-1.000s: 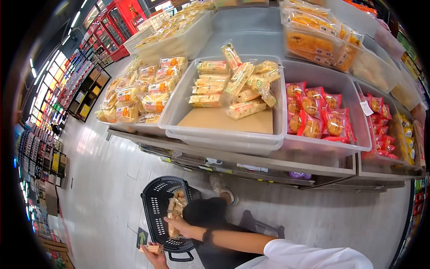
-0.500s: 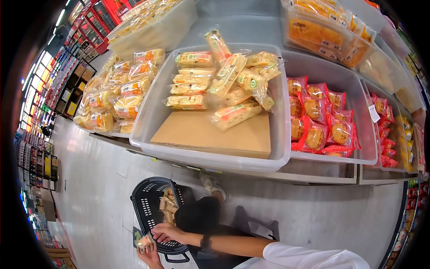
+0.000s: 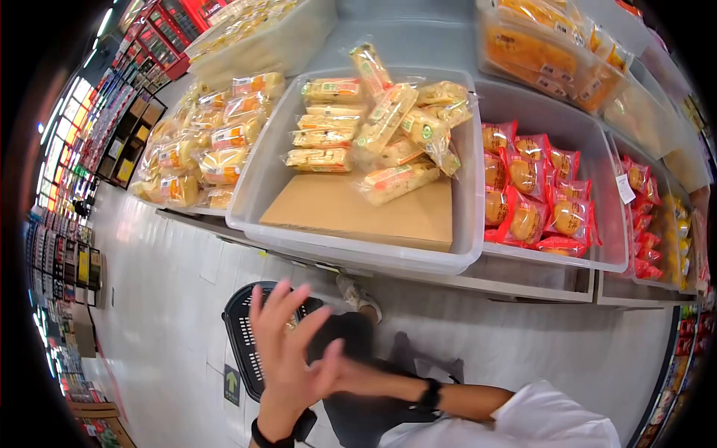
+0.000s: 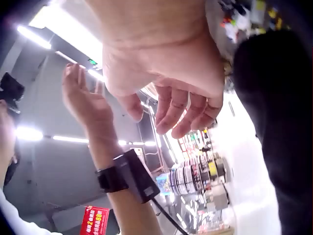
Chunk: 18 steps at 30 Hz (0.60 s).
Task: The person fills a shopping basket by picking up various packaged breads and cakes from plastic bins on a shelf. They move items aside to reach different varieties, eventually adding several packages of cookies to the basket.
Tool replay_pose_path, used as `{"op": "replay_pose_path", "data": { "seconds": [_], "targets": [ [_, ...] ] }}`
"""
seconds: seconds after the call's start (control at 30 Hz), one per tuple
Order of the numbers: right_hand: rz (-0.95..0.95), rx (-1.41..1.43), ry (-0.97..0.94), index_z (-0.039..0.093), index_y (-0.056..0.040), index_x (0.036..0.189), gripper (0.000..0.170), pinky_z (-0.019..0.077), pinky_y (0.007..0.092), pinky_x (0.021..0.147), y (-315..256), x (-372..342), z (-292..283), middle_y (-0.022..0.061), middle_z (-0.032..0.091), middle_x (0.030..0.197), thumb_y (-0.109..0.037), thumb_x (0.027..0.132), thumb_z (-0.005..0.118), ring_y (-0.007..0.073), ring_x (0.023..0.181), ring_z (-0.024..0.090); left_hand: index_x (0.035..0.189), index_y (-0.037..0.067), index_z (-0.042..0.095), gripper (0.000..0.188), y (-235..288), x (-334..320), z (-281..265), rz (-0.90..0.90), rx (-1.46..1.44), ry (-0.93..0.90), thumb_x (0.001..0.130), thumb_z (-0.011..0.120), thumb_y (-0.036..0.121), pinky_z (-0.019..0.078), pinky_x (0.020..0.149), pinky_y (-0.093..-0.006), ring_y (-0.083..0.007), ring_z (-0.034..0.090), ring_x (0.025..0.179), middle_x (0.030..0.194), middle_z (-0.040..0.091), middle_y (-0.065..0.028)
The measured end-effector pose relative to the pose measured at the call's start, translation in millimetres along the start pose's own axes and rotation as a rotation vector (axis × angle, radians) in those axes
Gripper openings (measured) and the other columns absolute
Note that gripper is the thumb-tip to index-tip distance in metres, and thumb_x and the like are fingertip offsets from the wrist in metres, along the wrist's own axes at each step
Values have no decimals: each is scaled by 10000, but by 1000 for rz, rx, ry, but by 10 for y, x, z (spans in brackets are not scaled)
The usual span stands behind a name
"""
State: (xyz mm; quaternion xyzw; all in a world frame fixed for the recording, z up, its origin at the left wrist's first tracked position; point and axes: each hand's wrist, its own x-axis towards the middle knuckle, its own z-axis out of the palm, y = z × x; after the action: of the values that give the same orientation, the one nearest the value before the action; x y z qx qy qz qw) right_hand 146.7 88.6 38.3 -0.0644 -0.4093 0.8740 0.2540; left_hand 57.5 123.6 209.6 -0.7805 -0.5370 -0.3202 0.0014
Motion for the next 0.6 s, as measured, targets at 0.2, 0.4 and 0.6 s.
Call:
{"op": "replay_pose_path", "data": {
  "seconds": [0.2,0.4,0.6],
  "targets": [
    [124,-631,109,602,-66,1134,311,513,291,817,-1865,-1062,-34,43,650,931,-171,858,700,126,882,627,1302,83,507,647,54,506,225,61,112,-93,737,757,277,129,1112,-626,-374,380,1329,1384,456,-143],
    [14,-1249,355,668,-36,965,305,506,335,758,-3205,-1502,316,94,685,901,-142,700,775,245,820,656,1091,92,616,548,-8,841,149,130,191,-104,676,777,412,247,1079,-563,-242,567,1018,1032,622,-33],
    [-119,-1743,319,645,-16,950,342,482,342,801,-3991,-876,388,115,653,926,-185,685,778,285,884,628,927,107,657,326,-296,972,152,191,-28,-121,671,780,266,455,742,-362,-259,578,799,844,653,-37]
  ]
}}
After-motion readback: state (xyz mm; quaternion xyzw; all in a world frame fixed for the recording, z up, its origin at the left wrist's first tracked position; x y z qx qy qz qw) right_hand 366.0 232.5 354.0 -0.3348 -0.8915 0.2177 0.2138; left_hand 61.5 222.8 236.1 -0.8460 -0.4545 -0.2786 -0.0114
